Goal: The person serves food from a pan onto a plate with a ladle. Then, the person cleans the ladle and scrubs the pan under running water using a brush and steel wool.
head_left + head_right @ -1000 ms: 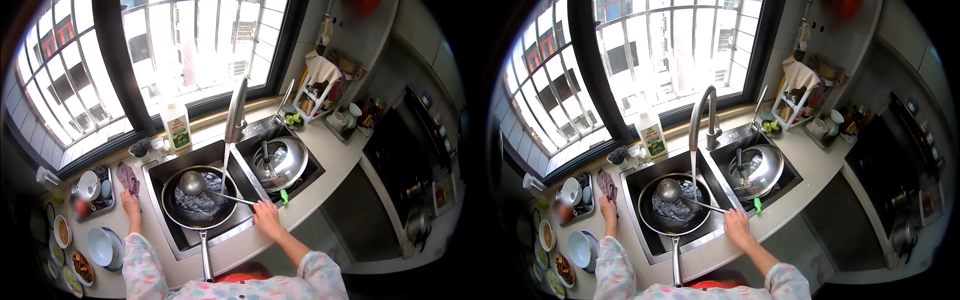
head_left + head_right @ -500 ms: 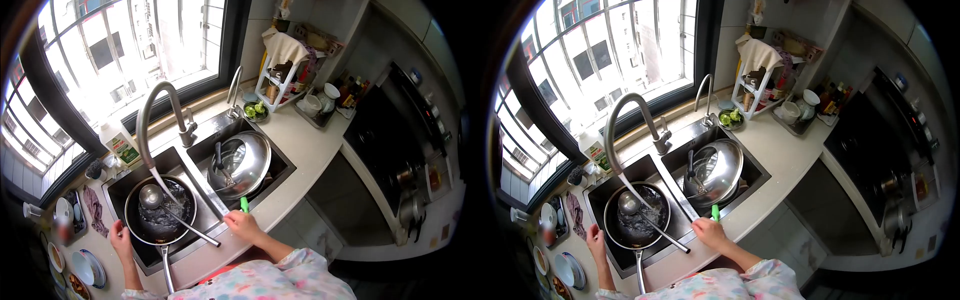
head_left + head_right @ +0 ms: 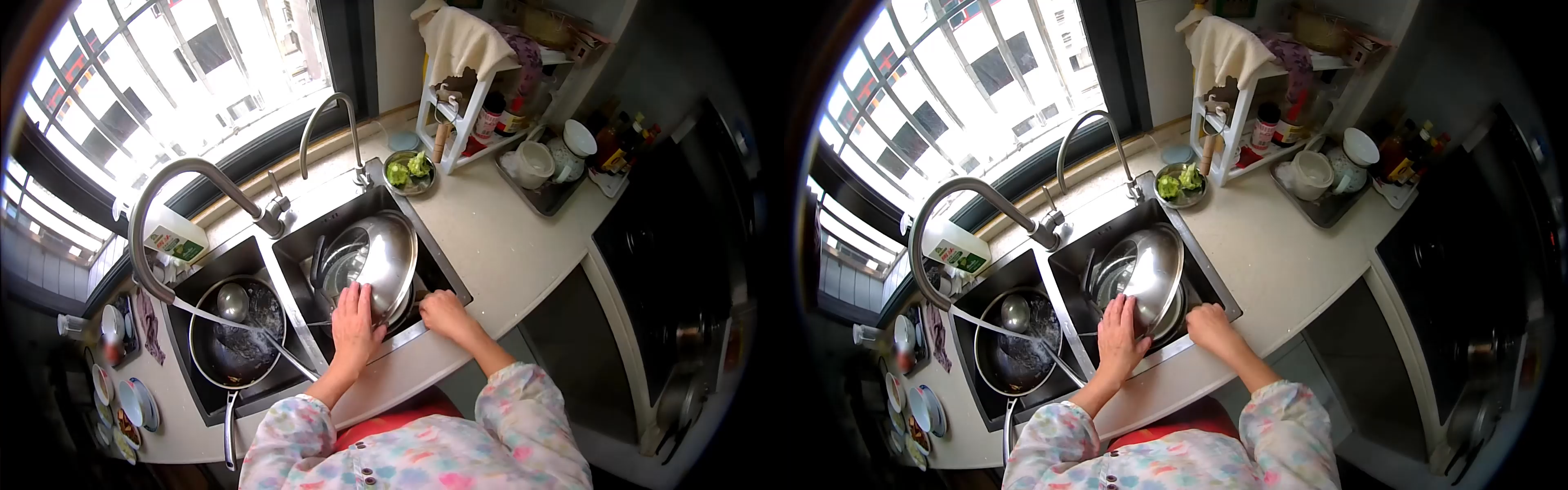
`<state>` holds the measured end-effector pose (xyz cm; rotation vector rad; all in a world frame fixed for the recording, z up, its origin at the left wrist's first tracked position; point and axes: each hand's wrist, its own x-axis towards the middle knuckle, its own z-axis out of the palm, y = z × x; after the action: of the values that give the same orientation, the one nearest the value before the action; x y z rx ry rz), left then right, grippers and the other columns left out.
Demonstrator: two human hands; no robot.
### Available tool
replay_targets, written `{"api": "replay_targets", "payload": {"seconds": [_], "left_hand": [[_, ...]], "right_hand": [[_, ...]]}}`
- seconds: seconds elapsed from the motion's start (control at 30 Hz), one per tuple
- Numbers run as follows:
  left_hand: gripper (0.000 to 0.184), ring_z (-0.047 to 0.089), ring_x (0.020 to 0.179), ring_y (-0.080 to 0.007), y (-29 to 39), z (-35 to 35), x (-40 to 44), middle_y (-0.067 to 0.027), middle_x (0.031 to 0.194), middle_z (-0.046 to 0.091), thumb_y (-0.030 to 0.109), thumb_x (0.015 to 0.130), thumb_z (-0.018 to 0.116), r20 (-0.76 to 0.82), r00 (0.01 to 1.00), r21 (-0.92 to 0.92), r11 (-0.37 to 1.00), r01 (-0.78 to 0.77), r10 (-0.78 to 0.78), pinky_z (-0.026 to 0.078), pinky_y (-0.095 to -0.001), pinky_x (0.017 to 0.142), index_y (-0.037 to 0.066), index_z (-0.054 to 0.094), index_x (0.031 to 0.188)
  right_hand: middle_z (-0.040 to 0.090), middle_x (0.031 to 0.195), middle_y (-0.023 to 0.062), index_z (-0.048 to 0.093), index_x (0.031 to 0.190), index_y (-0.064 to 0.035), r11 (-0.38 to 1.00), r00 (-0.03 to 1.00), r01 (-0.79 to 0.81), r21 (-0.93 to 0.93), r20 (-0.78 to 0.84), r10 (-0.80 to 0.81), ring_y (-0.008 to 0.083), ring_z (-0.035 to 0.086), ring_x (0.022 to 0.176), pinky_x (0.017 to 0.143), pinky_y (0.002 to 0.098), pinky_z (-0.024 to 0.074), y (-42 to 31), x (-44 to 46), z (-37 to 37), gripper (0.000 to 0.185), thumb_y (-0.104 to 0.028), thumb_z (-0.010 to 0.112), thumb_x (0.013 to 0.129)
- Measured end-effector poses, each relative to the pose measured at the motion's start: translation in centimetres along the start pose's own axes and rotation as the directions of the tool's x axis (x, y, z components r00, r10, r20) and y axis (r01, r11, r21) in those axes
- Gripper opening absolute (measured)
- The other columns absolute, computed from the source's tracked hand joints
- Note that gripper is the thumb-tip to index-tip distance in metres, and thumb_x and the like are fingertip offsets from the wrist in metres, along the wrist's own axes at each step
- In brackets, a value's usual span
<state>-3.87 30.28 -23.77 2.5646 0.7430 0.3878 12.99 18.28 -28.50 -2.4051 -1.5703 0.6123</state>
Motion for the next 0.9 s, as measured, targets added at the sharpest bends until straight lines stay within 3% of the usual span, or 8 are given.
{"api": "replay_targets", "payload": {"seconds": [0.07, 0.2, 0.3, 0.4, 0.63, 0.67, 0.8, 0.9], "left_hand": [[0.083, 0.038, 0.121, -0.0364, 0.4, -0.8, 0.7, -0.0199, 0.131, 0.039, 0.01, 0.056, 0.074, -0.004, 1.0, 0.016, 1.0, -0.018, 0.018, 0.035, -0.0439, 0.097, 0.004, 0.036, 0.13], [0.076, 0.045, 0.115, -0.0351, 0.1, -2.1, 2.5, -0.0208, 0.125, 0.045, 0.003, 0.057, 0.07, -0.186, 0.98, -0.12, 0.992, 0.051, -0.073, 0.036, -0.0408, 0.097, 0.002, 0.04, 0.127], [0.068, 0.046, 0.114, -0.036, -0.5, -3.6, 4.0, -0.0212, 0.125, 0.045, 0.0, 0.062, 0.065, -0.289, 0.945, -0.198, 0.976, 0.094, -0.15, 0.038, -0.0399, 0.096, 0.0, 0.041, 0.126], [0.063, 0.048, 0.11, -0.0353, -1.9, -4.5, 5.2, -0.0202, 0.121, 0.048, -0.001, 0.065, 0.065, -0.38, 0.907, -0.184, 0.976, 0.118, -0.181, 0.042, -0.0388, 0.092, 0.0, 0.043, 0.123], [0.055, 0.049, 0.108, -0.0341, -1.8, -5.0, 4.0, -0.02, 0.116, 0.05, -0.001, 0.068, 0.065, -0.377, 0.898, -0.202, 0.966, 0.16, -0.228, 0.04, -0.0386, 0.092, 0.0, 0.047, 0.119], [0.054, 0.049, 0.108, -0.0342, -2.0, -4.9, 3.5, -0.0201, 0.116, 0.05, -0.001, 0.068, 0.065, -0.371, 0.896, -0.2, 0.963, 0.178, -0.243, 0.04, -0.0386, 0.092, 0.0, 0.047, 0.119], [0.052, 0.049, 0.109, -0.0354, -1.7, -4.7, 1.7, -0.0197, 0.117, 0.05, 0.0, 0.068, 0.066, -0.385, 0.888, -0.21, 0.961, 0.182, -0.252, 0.04, -0.0396, 0.093, 0.0, 0.049, 0.117], [0.049, 0.047, 0.11, -0.0357, -1.3, -4.1, -0.6, -0.0185, 0.118, 0.049, 0.002, 0.068, 0.067, -0.353, 0.908, -0.214, 0.964, 0.158, -0.227, 0.04, -0.0401, 0.093, 0.001, 0.051, 0.115]], "right_hand": [[0.064, 0.089, 0.021, 0.066, 0.087, -0.0004, 0.996, 0.96, 0.028, -0.081, 0.28, -0.005, 0.037, 0.061, 0.083, 0.073, 0.0434, 0.0489, 0.5, 2.0, -0.4, 0.024, -0.01, 0.048, 0.075], [0.062, 0.098, 0.022, 0.066, 0.09, 0.0029, 0.995, 0.873, -0.077, -0.061, 0.478, 0.097, 0.0343, 0.061, 0.094, 0.079, 0.0417, 0.0488, 1.3, 5.1, 0.0, 0.024, -0.006, 0.05, 0.074], [0.062, 0.102, 0.0213, 0.065, 0.093, 0.0042, 0.991, 0.873, -0.061, -0.121, 0.475, 0.111, 0.0347, 0.061, 0.094, 0.081, 0.0416, 0.0486, 2.7, 6.7, 2.4, 0.024, -0.005, 0.053, 0.074], [0.061, 0.106, 0.0217, 0.065, 0.097, 0.0038, 0.939, 0.833, -0.246, -0.242, 0.443, 0.332, 0.0352, 0.059, 0.1, 0.084, 0.0429, 0.0479, 3.3, 8.3, 5.5, 0.025, -0.01, 0.054, 0.078], [0.064, 0.103, 0.0149, 0.068, 0.096, -0.0068, 0.979, 0.777, -0.069, -0.191, 0.605, 0.173, 0.0286, 0.061, 0.096, 0.083, 0.0383, 0.0484, 2.5, 8.2, 3.8, 0.031, -0.025, 0.066, 0.072], [0.064, 0.101, 0.014, 0.068, 0.095, -0.0062, 0.958, 0.642, -0.162, -0.238, 0.712, 0.285, 0.0283, 0.061, 0.096, 0.082, 0.0377, 0.0487, 2.3, 8.9, 3.5, 0.032, -0.027, 0.067, 0.07], [0.066, 0.093, 0.0129, 0.069, 0.089, -0.0075, 0.958, 0.8, -0.013, -0.286, 0.571, 0.182, 0.029, 0.063, 0.09, 0.077, 0.0382, 0.05, 3.0, 8.4, 4.6, 0.029, -0.03, 0.068, 0.069], [0.065, 0.095, 0.0141, 0.068, 0.09, -0.0062, 0.945, 0.822, 0.039, -0.324, 0.548, 0.153, 0.0282, 0.062, 0.091, 0.079, 0.0379, 0.0496, 1.9, 7.9, 2.8, 0.035, -0.031, 0.067, 0.066]]}}
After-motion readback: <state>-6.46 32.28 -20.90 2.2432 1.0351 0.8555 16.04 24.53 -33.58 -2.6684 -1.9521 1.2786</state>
